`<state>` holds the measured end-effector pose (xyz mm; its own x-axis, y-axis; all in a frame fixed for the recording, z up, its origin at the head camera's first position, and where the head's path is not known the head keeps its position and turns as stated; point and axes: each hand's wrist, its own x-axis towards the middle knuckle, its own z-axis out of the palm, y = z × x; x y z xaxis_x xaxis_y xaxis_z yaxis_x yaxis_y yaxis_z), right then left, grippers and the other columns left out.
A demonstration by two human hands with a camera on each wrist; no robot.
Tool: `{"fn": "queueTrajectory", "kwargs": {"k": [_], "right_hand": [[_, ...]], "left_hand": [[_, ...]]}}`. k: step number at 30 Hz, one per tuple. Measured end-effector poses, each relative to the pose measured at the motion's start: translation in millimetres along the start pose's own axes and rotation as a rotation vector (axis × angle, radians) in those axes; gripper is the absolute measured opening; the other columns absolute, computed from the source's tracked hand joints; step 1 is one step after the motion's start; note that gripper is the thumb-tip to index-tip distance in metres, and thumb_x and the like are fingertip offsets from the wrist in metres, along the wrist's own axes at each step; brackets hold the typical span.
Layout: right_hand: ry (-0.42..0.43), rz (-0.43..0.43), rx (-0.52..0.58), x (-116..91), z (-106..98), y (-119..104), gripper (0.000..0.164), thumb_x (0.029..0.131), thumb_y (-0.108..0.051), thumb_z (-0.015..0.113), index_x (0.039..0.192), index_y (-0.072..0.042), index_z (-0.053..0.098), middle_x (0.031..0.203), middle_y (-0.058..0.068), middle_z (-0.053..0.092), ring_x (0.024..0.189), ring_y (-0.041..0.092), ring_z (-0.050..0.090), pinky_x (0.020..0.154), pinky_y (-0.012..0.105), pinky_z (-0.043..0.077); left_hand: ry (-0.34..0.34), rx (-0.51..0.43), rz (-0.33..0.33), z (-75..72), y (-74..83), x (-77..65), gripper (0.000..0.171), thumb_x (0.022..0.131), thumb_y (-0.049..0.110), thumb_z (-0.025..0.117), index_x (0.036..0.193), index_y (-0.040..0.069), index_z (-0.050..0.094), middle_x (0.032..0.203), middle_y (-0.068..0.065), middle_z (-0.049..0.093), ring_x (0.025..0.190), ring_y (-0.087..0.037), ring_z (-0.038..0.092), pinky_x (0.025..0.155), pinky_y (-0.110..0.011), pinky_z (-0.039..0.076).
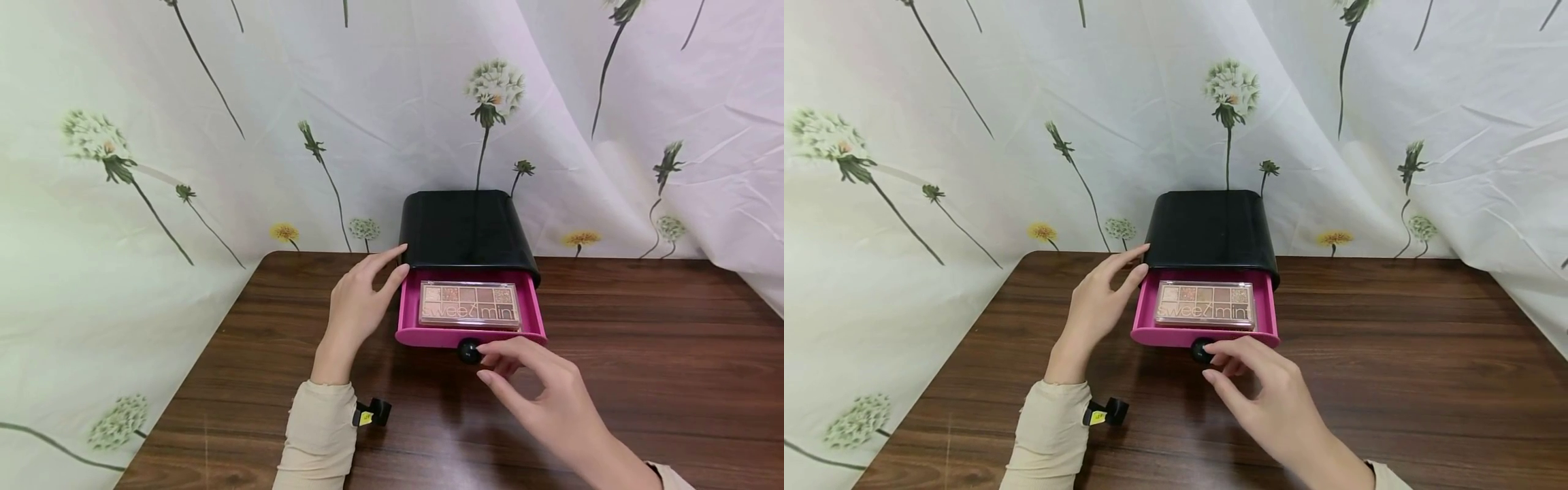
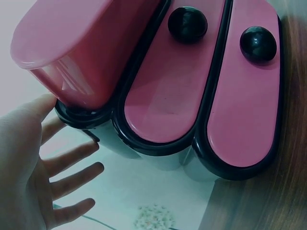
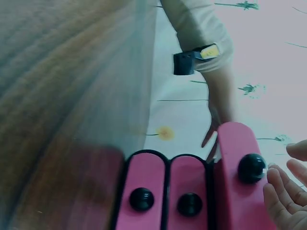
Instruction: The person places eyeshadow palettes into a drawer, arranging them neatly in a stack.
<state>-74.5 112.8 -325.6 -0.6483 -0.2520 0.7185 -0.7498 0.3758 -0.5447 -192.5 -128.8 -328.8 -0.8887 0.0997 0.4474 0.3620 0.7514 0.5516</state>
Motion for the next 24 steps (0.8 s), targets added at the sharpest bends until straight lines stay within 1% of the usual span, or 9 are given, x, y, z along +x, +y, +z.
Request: {"fn": "queueTrajectory", "kwargs": {"k": [3,7,10,14,16,17,24], "right_hand": [[-0.013,0.033,-0.029,-8.0,4.5,9.2,0.043,0.07,0.006,0.076,0.107,-0.013,0.066,0.089,-0.008,0.062,0.075,0.003,0.057,0.064,0.016,0.047],[-0.056,0.127,-0.038,-14.6,8.8,14.6,0.039,0.077,-0.002,0.074,0.111,-0.017,0.064,0.089,-0.007,0.062,0.076,0.002,0.058,0.065,0.017,0.048],[-0.066,0.162,-0.031,-16.5,13.0,16.9,0.041,0.078,-0.002,0.073,0.115,-0.017,0.062,0.089,-0.008,0.062,0.076,0.003,0.058,0.064,0.018,0.048],[-0.044,0.134,-0.043,-17.1,19.4,21.2,0.051,0.074,0.001,0.075,0.119,-0.017,0.059,0.086,-0.009,0.062,0.072,0.004,0.058,0.064,0.017,0.048],[-0.053,0.139,-0.054,-17.2,21.2,23.0,0.052,0.075,0.0,0.075,0.121,-0.018,0.058,0.085,-0.012,0.062,0.071,0.003,0.058,0.064,0.017,0.048],[-0.046,0.126,-0.058,-17.2,22.6,24.1,0.054,0.074,0.001,0.075,0.121,-0.018,0.057,0.084,-0.012,0.062,0.071,0.003,0.058,0.064,0.017,0.048],[-0.038,0.148,-0.061,-14.6,24.6,25.8,0.049,0.076,0.001,0.073,0.117,-0.02,0.058,0.09,-0.011,0.063,0.076,0.005,0.059,0.063,0.017,0.048]], "left_hand": [[0.0,0.002,-0.006,0.1,0.0,0.0,0.045,0.089,0.064,0.038,0.13,0.047,0.049,0.13,0.011,0.053,0.12,-0.014,0.049,0.092,-0.046,0.041],[-0.002,-0.001,-0.008,-0.1,0.4,0.1,0.045,0.09,0.064,0.038,0.13,0.047,0.049,0.13,0.011,0.053,0.12,-0.014,0.049,0.092,-0.046,0.041],[0.0,-0.004,-0.01,-0.6,0.8,-0.1,0.045,0.089,0.064,0.038,0.13,0.047,0.049,0.13,0.012,0.053,0.12,-0.014,0.049,0.092,-0.046,0.041],[0.0,-0.004,-0.018,-0.9,1.7,-0.3,0.045,0.089,0.064,0.038,0.13,0.047,0.049,0.13,0.012,0.053,0.12,-0.014,0.049,0.093,-0.046,0.04],[-0.002,-0.004,-0.023,-1.0,2.1,-0.3,0.045,0.089,0.064,0.038,0.13,0.047,0.049,0.13,0.012,0.053,0.12,-0.014,0.049,0.093,-0.047,0.04],[-0.003,-0.005,-0.023,-1.0,2.0,-0.2,0.046,0.089,0.064,0.038,0.13,0.047,0.049,0.13,0.012,0.053,0.12,-0.015,0.049,0.093,-0.047,0.04],[-0.003,-0.005,-0.024,0.0,0.9,-0.1,0.046,0.089,0.065,0.037,0.13,0.048,0.049,0.13,0.012,0.053,0.12,-0.014,0.049,0.092,-0.048,0.04]]}}
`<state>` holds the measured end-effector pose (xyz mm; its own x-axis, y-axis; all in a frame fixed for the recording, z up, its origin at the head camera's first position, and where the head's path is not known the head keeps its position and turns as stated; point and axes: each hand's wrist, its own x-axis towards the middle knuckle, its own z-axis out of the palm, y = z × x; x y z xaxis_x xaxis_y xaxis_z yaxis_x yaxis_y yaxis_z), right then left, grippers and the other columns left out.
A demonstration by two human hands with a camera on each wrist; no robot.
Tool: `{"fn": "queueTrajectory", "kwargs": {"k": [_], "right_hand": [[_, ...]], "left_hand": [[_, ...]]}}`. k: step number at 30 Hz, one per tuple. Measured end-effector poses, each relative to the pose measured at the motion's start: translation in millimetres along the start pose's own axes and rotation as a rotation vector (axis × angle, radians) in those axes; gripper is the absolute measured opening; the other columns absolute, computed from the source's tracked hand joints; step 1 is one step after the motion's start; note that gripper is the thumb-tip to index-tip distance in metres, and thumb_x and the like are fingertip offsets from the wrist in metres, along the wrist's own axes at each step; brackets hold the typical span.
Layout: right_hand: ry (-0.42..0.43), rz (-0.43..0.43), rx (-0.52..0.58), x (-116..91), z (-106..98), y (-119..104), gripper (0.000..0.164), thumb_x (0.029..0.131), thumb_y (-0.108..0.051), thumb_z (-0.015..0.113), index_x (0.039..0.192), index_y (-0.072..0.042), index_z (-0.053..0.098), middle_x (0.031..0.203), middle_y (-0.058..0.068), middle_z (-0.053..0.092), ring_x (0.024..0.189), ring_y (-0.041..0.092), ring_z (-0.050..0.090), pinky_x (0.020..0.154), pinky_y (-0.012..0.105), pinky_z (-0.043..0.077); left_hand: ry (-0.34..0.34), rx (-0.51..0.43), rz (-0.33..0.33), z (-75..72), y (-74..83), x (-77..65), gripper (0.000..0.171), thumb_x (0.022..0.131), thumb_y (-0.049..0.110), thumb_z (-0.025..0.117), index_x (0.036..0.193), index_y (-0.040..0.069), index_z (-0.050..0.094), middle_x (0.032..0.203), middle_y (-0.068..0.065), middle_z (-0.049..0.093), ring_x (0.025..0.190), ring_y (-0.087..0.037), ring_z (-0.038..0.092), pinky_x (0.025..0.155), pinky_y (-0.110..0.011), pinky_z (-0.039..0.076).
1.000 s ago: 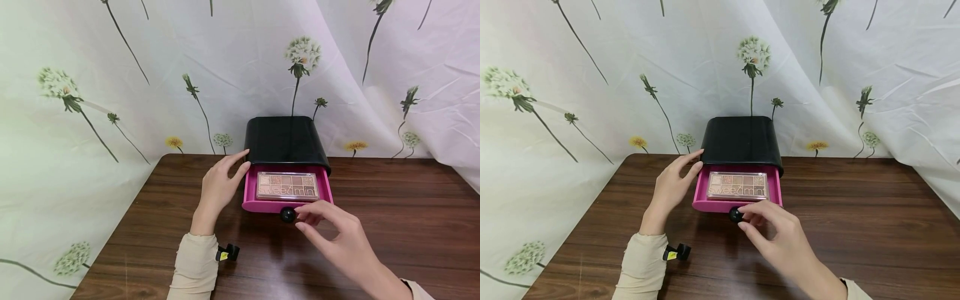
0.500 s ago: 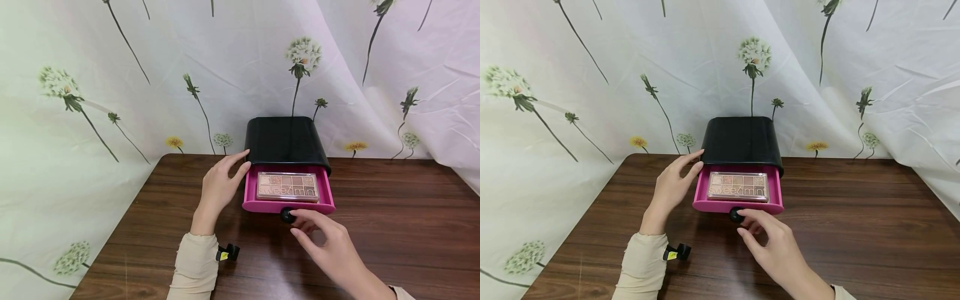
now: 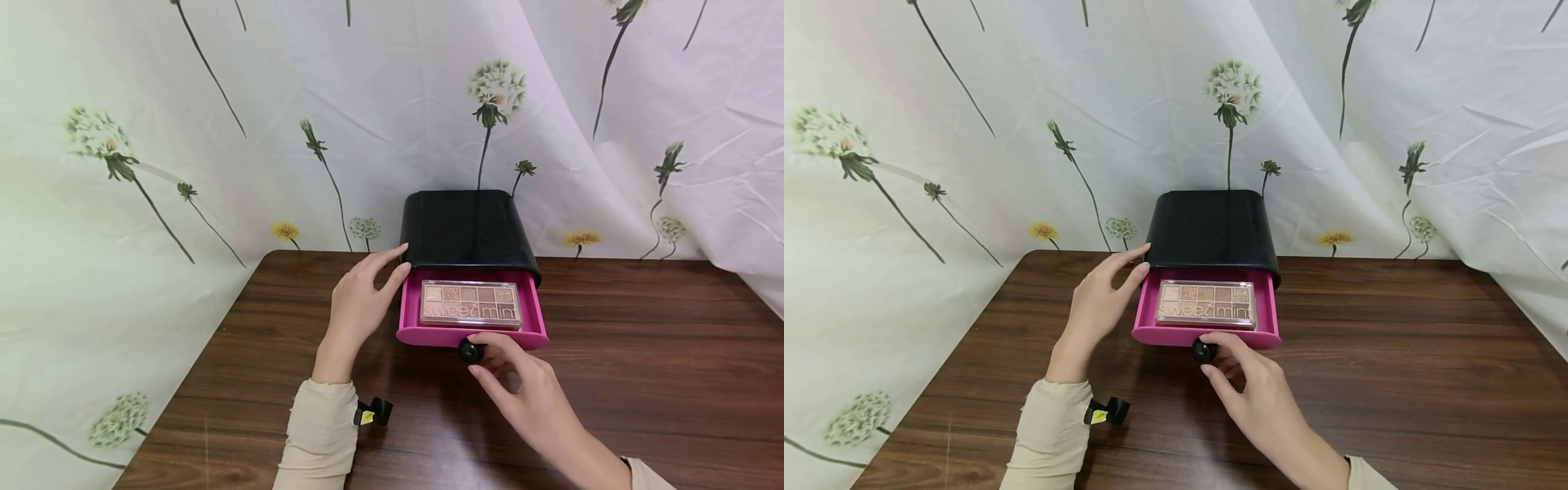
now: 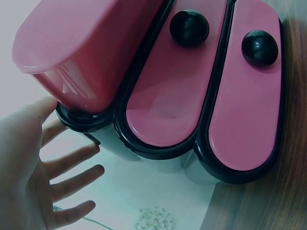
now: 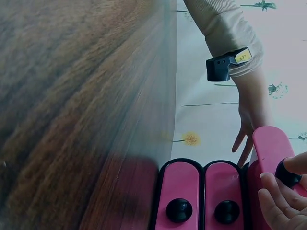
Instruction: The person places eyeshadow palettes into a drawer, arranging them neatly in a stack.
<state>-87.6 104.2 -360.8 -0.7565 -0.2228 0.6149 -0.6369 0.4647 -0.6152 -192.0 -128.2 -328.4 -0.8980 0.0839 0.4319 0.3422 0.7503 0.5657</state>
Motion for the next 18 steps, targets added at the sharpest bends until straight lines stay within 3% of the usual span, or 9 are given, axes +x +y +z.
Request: {"fn": "queueTrajectory", "kwargs": {"k": [18], "right_hand": [[0.023,0.021,0.022,1.9,1.3,0.2,0.043,0.08,-0.003,0.071,0.118,-0.019,0.059,0.09,-0.008,0.065,0.081,0.004,0.061,0.068,0.017,0.05]], "left_hand": [[-0.005,-0.003,-0.002,-1.6,1.4,-0.5,0.046,0.089,0.064,0.037,0.13,0.047,0.049,0.131,0.011,0.052,0.121,-0.015,0.048,0.093,-0.048,0.04]]}}
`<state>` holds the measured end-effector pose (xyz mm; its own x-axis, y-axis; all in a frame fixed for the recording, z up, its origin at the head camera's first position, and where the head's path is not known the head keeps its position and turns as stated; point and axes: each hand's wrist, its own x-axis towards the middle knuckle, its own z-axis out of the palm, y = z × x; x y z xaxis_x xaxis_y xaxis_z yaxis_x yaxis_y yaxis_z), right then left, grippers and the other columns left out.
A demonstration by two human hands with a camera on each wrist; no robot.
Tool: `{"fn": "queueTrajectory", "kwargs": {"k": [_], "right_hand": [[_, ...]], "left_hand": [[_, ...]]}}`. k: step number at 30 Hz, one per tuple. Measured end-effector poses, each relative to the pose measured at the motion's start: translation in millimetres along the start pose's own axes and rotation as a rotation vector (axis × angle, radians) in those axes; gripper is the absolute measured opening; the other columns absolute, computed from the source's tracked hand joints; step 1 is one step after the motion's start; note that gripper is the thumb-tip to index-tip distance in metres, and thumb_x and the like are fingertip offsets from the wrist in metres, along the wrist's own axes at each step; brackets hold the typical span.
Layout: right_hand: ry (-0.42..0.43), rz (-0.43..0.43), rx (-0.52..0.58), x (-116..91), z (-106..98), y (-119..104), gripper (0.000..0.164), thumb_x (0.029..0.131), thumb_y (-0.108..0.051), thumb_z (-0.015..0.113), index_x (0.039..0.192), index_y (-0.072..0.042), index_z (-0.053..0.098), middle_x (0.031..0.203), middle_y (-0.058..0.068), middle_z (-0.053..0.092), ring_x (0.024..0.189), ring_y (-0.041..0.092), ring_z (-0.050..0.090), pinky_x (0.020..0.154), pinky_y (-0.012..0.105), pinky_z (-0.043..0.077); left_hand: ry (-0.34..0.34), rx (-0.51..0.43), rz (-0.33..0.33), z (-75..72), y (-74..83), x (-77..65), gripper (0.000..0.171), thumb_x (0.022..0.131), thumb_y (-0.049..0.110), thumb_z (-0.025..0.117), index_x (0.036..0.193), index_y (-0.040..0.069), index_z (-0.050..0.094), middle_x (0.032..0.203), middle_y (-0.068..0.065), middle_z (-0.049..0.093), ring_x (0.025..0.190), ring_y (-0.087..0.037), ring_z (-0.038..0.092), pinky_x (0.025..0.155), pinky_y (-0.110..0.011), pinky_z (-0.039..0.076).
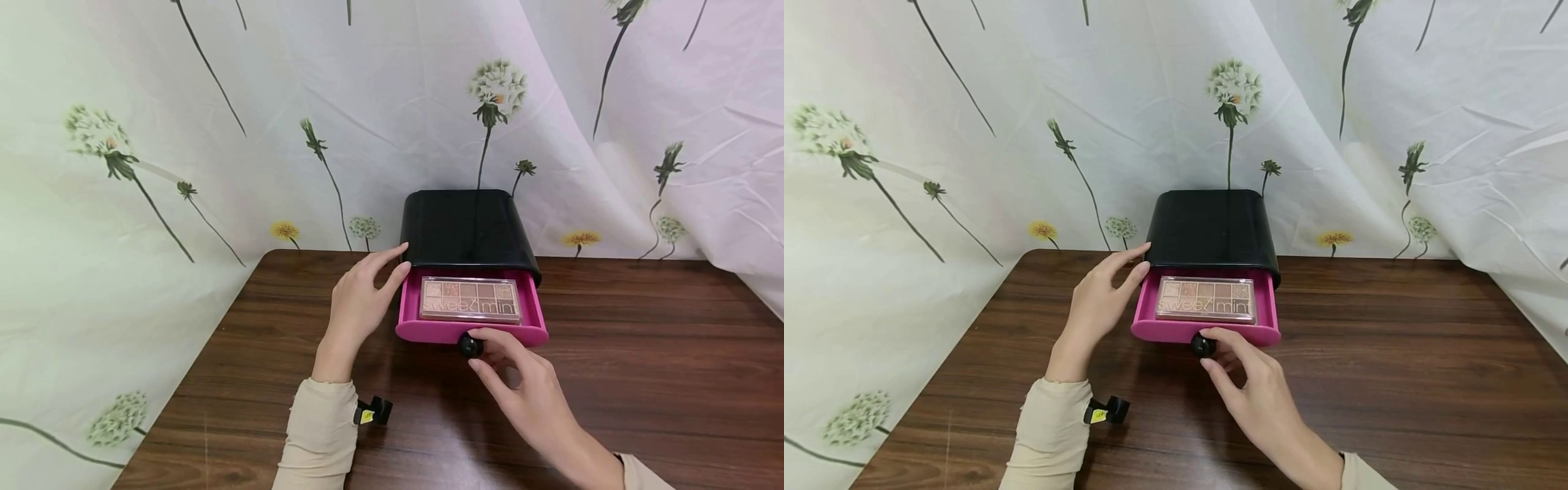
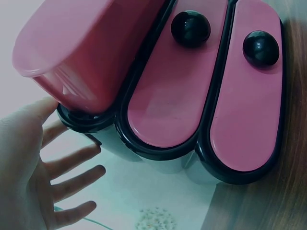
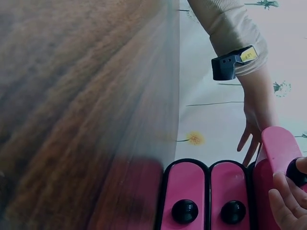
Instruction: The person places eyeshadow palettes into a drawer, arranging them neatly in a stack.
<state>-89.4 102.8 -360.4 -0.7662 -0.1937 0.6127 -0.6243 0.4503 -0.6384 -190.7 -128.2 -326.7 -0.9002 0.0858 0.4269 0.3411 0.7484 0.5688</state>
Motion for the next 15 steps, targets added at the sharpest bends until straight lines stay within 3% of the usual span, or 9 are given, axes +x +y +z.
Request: {"fn": "queueTrajectory", "kwargs": {"k": [15], "right_hand": [[0.054,0.019,-0.049,9.3,1.0,5.9,0.038,0.081,-0.01,0.072,0.115,-0.022,0.06,0.084,-0.011,0.063,0.078,0.002,0.058,0.063,0.017,0.042]], "left_hand": [[0.002,-0.002,0.0,0.3,-0.4,-0.2,0.045,0.089,0.065,0.037,0.129,0.049,0.048,0.131,0.014,0.052,0.121,-0.013,0.048,0.091,-0.047,0.04]]}}
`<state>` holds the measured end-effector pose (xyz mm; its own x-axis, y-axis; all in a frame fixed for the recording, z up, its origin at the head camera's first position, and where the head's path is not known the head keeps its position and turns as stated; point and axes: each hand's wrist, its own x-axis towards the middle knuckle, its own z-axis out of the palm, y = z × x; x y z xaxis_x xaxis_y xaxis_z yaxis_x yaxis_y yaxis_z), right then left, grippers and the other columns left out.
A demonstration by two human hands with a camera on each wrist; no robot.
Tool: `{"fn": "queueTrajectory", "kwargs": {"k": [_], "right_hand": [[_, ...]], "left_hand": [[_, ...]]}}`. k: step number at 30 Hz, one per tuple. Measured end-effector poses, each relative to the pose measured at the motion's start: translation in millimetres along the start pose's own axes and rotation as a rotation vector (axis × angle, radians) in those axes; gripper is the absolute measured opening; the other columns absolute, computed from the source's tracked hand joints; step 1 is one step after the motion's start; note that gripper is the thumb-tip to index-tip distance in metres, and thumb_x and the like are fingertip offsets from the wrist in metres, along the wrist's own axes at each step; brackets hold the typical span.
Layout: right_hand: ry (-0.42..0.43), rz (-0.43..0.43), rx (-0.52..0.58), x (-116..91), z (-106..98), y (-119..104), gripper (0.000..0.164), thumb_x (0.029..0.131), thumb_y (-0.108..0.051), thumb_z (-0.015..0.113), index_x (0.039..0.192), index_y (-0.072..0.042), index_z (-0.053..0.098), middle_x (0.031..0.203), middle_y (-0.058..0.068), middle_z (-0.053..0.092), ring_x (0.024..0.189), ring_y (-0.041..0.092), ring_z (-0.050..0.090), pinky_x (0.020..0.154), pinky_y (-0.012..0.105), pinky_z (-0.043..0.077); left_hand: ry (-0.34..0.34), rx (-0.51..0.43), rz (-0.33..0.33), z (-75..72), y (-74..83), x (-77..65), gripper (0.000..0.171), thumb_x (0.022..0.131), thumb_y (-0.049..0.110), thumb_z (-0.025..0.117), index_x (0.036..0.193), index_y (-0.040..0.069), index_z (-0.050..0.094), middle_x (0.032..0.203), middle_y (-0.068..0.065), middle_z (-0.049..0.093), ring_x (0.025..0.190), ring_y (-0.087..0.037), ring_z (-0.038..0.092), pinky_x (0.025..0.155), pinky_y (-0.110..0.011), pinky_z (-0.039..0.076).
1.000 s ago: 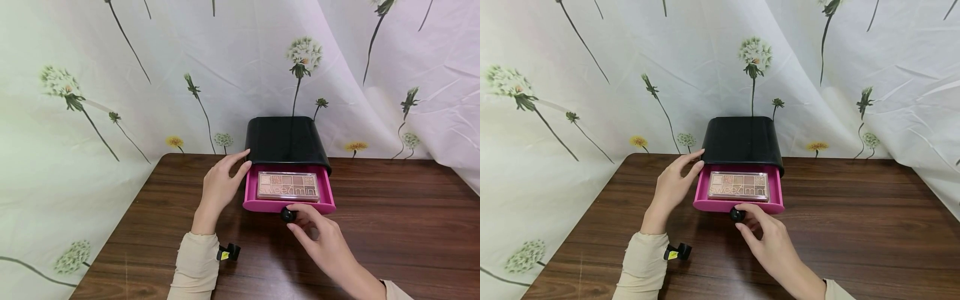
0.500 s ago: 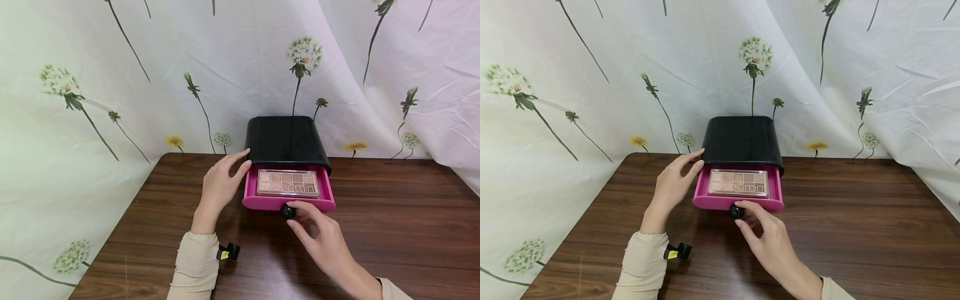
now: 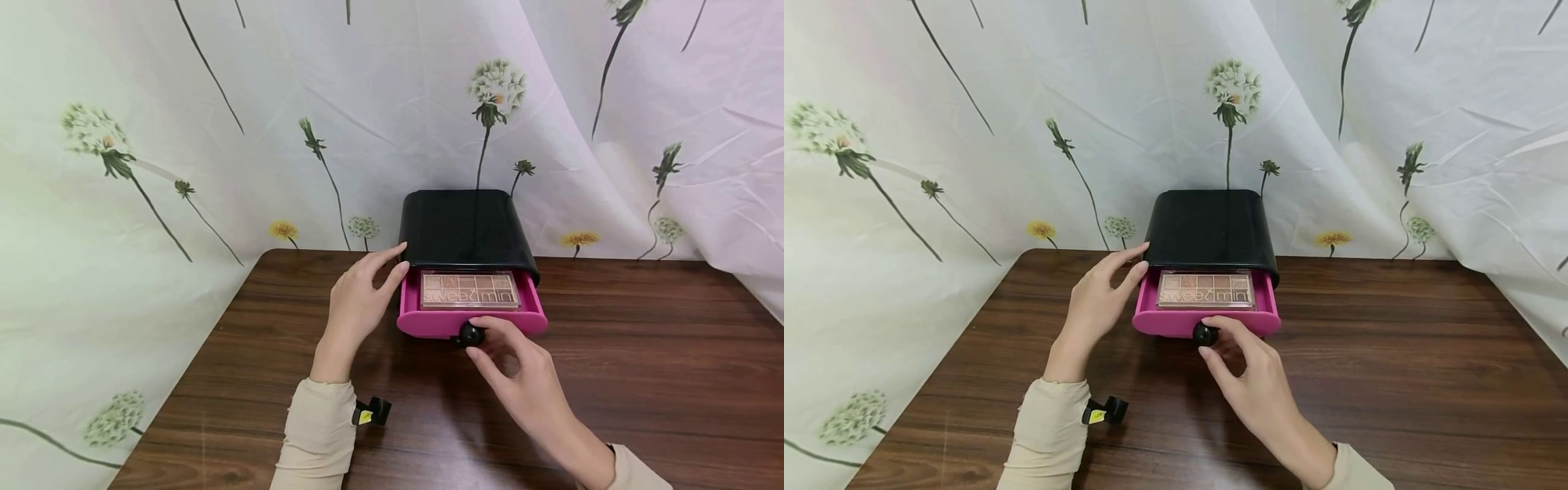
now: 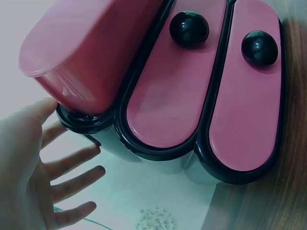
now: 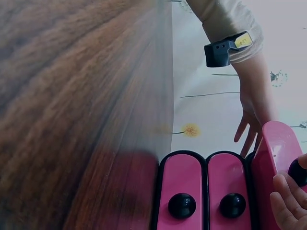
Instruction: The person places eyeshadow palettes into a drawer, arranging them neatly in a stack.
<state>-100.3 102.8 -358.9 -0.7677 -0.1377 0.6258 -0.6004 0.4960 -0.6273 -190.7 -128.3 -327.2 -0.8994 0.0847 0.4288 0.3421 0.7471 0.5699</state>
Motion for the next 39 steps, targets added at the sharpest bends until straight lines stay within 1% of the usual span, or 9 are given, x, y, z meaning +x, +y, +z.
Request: {"fn": "queueTrajectory", "kwargs": {"k": [3,6,10,15,23,28,32,35,39], "right_hand": [[-0.002,0.015,0.001,2.2,1.2,1.7,0.037,0.082,-0.012,0.071,0.115,-0.023,0.06,0.083,-0.012,0.063,0.077,0.001,0.058,0.06,0.017,0.042],[-0.005,0.023,0.01,5.3,2.2,3.8,0.035,0.083,-0.013,0.071,0.115,-0.022,0.06,0.084,-0.011,0.063,0.077,0.002,0.059,0.059,0.019,0.045],[-0.012,0.031,0.041,9.8,3.1,6.4,0.034,0.083,-0.012,0.07,0.115,-0.021,0.06,0.084,-0.008,0.064,0.076,0.003,0.06,0.06,0.021,0.049],[-0.017,0.036,0.06,14.0,3.5,8.3,0.034,0.084,-0.012,0.069,0.115,-0.02,0.059,0.085,-0.007,0.064,0.076,0.004,0.061,0.063,0.021,0.052],[-0.009,0.031,0.041,20.5,4.5,13.6,0.034,0.084,-0.012,0.069,0.115,-0.02,0.059,0.086,-0.007,0.065,0.078,0.003,0.061,0.064,0.02,0.051],[-0.004,0.042,0.024,25.3,5.9,16.1,0.032,0.084,-0.015,0.07,0.113,-0.021,0.059,0.086,-0.009,0.064,0.079,0.002,0.06,0.062,0.021,0.049],[-0.003,0.05,0.033,28.7,7.5,19.1,0.031,0.084,-0.016,0.069,0.113,-0.021,0.059,0.086,-0.008,0.064,0.079,0.003,0.059,0.057,0.023,0.047],[0.0,0.061,0.042,31.4,8.7,21.4,0.031,0.085,-0.017,0.069,0.114,-0.022,0.059,0.086,-0.009,0.063,0.079,0.003,0.059,0.055,0.022,0.046],[0.0,0.071,0.066,34.5,11.2,24.1,0.031,0.086,-0.018,0.068,0.115,-0.022,0.058,0.085,-0.008,0.063,0.078,0.003,0.059,0.059,0.02,0.048]], "left_hand": [[-0.001,0.002,0.005,-0.7,-0.8,-0.1,0.044,0.089,0.065,0.037,0.129,0.049,0.048,0.131,0.014,0.052,0.121,-0.014,0.048,0.091,-0.047,0.04],[-0.003,0.002,0.003,-1.1,-1.2,-0.1,0.045,0.089,0.065,0.036,0.13,0.049,0.047,0.131,0.014,0.052,0.121,-0.014,0.048,0.091,-0.047,0.04],[-0.001,0.001,-0.001,-0.8,-1.2,-0.1,0.045,0.089,0.065,0.036,0.13,0.049,0.047,0.131,0.014,0.051,0.121,-0.013,0.047,0.092,-0.047,0.04],[0.002,-0.003,0.007,0.4,-1.5,0.1,0.044,0.09,0.064,0.036,0.13,0.049,0.047,0.13,0.014,0.052,0.121,-0.012,0.048,0.091,-0.046,0.04],[-0.001,-0.002,0.001,1.3,-0.4,-0.7,0.045,0.089,0.065,0.036,0.129,0.049,0.048,0.13,0.014,0.052,0.121,-0.012,0.047,0.092,-0.046,0.039],[-0.009,-0.006,0.001,1.0,0.2,-1.5,0.044,0.09,0.064,0.037,0.13,0.048,0.047,0.131,0.013,0.052,0.121,-0.013,0.047,0.093,-0.046,0.039],[-0.022,-0.021,-0.009,-0.3,0.6,-1.5,0.045,0.09,0.063,0.037,0.13,0.048,0.047,0.132,0.013,0.051,0.123,-0.013,0.046,0.094,-0.047,0.039],[-0.036,-0.035,-0.016,-0.6,1.1,-0.6,0.045,0.09,0.064,0.037,0.131,0.047,0.047,0.133,0.012,0.05,0.124,-0.013,0.044,0.095,-0.048,0.038],[-0.043,-0.044,-0.023,-0.7,1.4,0.6,0.045,0.09,0.064,0.036,0.131,0.048,0.047,0.132,0.012,0.05,0.125,-0.012,0.043,0.096,-0.048,0.037]]}}
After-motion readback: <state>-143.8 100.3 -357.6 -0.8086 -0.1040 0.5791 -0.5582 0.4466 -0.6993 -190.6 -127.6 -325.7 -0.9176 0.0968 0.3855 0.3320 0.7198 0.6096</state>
